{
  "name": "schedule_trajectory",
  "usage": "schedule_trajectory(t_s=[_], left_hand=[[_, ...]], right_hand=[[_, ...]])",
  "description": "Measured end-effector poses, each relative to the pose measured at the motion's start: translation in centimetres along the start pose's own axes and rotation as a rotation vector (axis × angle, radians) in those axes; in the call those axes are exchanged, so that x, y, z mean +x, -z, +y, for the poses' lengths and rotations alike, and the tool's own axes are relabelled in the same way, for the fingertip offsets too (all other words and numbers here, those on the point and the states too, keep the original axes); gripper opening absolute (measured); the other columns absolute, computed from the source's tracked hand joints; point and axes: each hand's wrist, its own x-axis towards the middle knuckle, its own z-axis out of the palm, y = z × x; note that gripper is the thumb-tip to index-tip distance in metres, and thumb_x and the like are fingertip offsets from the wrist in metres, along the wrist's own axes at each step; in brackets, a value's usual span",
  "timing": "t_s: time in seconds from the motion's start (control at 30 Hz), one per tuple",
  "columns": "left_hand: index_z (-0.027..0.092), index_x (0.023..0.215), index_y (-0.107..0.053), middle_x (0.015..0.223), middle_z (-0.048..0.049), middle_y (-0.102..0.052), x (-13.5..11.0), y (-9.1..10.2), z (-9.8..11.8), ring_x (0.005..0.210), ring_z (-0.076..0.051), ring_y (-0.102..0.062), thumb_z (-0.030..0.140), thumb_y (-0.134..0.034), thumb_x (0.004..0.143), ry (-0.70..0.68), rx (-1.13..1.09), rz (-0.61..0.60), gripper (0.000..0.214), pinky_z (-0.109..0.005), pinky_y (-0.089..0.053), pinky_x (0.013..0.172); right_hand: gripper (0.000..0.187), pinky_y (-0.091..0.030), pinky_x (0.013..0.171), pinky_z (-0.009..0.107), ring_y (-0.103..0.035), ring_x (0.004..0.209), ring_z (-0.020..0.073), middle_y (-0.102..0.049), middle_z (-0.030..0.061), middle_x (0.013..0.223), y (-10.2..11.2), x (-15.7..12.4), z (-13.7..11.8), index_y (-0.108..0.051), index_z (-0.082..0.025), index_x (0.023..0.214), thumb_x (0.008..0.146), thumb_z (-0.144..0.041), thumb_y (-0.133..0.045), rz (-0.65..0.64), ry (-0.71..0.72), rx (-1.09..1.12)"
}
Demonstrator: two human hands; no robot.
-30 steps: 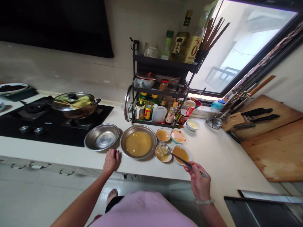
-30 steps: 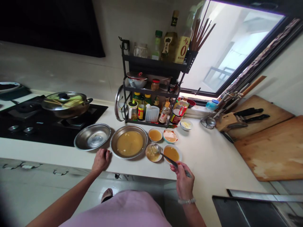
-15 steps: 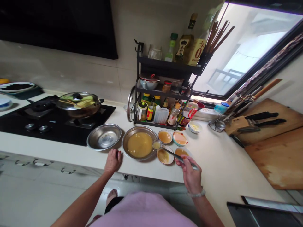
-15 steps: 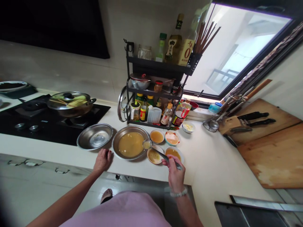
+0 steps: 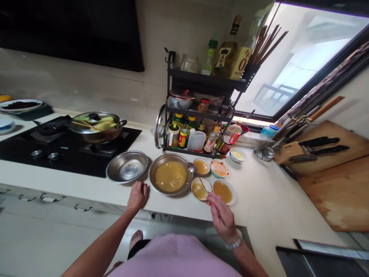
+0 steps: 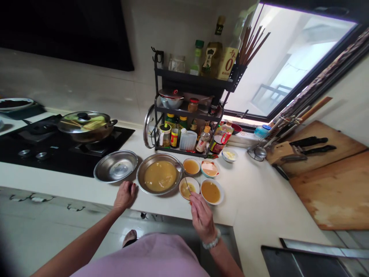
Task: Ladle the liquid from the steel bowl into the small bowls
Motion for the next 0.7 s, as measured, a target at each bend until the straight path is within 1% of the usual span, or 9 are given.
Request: schedule_trajectory(t_s=[0.07, 0.13, 0.27, 0.33, 0.43, 0.5, 0.53, 0.6, 0.7], left_hand=[[0.024, 0.079, -0.048, 0.081, -0.0074, -0.053, 0.0, 0.0, 0.0, 0.079, -0.025, -0.051, 0.032, -0.038, 0.092, -0.002, -0.005, 0.002, 0.018, -0.040, -0.045, 0.076], [0.024, 0.079, -0.049, 0.080, -0.0075, -0.053, 0.0, -0.1, -0.1, 0.079, -0.025, -0.051, 0.032, -0.039, 0.091, -0.003, -0.012, 0.002, 0.018, -0.041, -0.044, 0.076], [0.024, 0.078, -0.048, 0.079, -0.0069, -0.053, 0.0, -0.2, -0.3, 0.078, -0.025, -0.051, 0.032, -0.039, 0.091, -0.013, -0.012, 0.002, 0.017, -0.040, -0.044, 0.075], [0.025, 0.078, -0.046, 0.079, -0.0066, -0.052, 0.0, -0.3, -0.4, 0.078, -0.025, -0.051, 0.032, -0.038, 0.091, -0.019, -0.004, 0.006, 0.017, -0.040, -0.044, 0.075], [0.025, 0.077, -0.046, 0.078, -0.0065, -0.052, 0.0, -0.4, -0.5, 0.078, -0.025, -0.052, 0.032, -0.038, 0.091, -0.028, 0.003, 0.007, 0.018, -0.040, -0.044, 0.075], [0.025, 0.077, -0.046, 0.078, -0.0065, -0.052, 0.0, -0.3, -0.5, 0.077, -0.025, -0.052, 0.032, -0.038, 0.091, -0.029, 0.005, 0.003, 0.018, -0.040, -0.044, 0.075], [0.025, 0.077, -0.046, 0.077, -0.0065, -0.052, 0.0, -0.3, -0.4, 0.077, -0.025, -0.051, 0.032, -0.038, 0.091, -0.026, 0.004, 0.003, 0.018, -0.040, -0.044, 0.075], [0.025, 0.076, -0.046, 0.077, -0.0061, -0.051, 0.1, -0.3, -0.4, 0.077, -0.025, -0.052, 0.032, -0.039, 0.091, -0.019, -0.002, 0.004, 0.017, -0.040, -0.044, 0.074], [0.025, 0.076, -0.046, 0.076, -0.0059, -0.052, 0.1, -0.3, -0.3, 0.076, -0.025, -0.052, 0.032, -0.040, 0.090, -0.013, -0.013, 0.005, 0.017, -0.040, -0.044, 0.074]], right_hand=[[0.026, -0.061, 0.070, 0.031, -0.070, 0.090, 0.0210, -0.072, 0.0106, 0.100, 0.8, -1.1, 0.8, -0.068, -0.021, 0.107, 0.091, -0.015, -0.048, 0.048, -0.062, 0.009], [0.023, -0.061, 0.065, 0.029, -0.070, 0.081, 0.0190, -0.072, 0.0084, 0.094, 1.5, -2.3, 1.6, -0.068, -0.022, 0.104, 0.091, -0.017, -0.050, 0.078, -0.125, 0.013], [0.018, -0.062, 0.062, 0.029, -0.070, 0.074, 0.0192, -0.072, 0.0079, 0.090, 1.9, -4.4, 2.4, -0.070, -0.022, 0.097, 0.090, -0.028, -0.055, 0.067, -0.262, 0.053], [0.021, -0.061, 0.062, 0.030, -0.070, 0.069, 0.0194, -0.073, 0.0075, 0.085, 1.7, -4.9, 2.4, -0.071, -0.021, 0.093, 0.089, -0.036, -0.057, 0.087, -0.382, 0.107], [0.029, -0.061, 0.066, 0.034, -0.070, 0.063, 0.0207, -0.073, 0.0064, 0.074, 1.2, -5.0, 2.3, -0.070, -0.018, 0.090, 0.084, -0.046, -0.061, 0.208, -0.667, 0.215], [0.034, -0.060, 0.067, 0.036, -0.071, 0.062, 0.0224, -0.073, 0.0063, 0.070, 1.0, -4.8, 2.3, -0.070, -0.016, 0.087, 0.078, -0.049, -0.067, 0.342, -0.847, 0.308], [0.037, -0.060, 0.067, 0.037, -0.071, 0.062, 0.0229, -0.073, 0.0060, 0.069, 1.0, -4.6, 2.4, -0.069, -0.015, 0.086, 0.074, -0.050, -0.070, 0.409, -0.906, 0.356], [0.039, -0.060, 0.066, 0.036, -0.071, 0.061, 0.0232, -0.072, 0.0051, 0.069, 1.2, -4.4, 2.6, -0.069, -0.014, 0.083, 0.068, -0.050, -0.075, 0.507, -0.962, 0.427], [0.040, -0.060, 0.066, 0.035, -0.071, 0.062, 0.0231, -0.072, 0.0045, 0.070, 1.7, -4.1, 2.8, -0.069, -0.013, 0.082, 0.066, -0.049, -0.077, 0.538, -0.965, 0.457]])
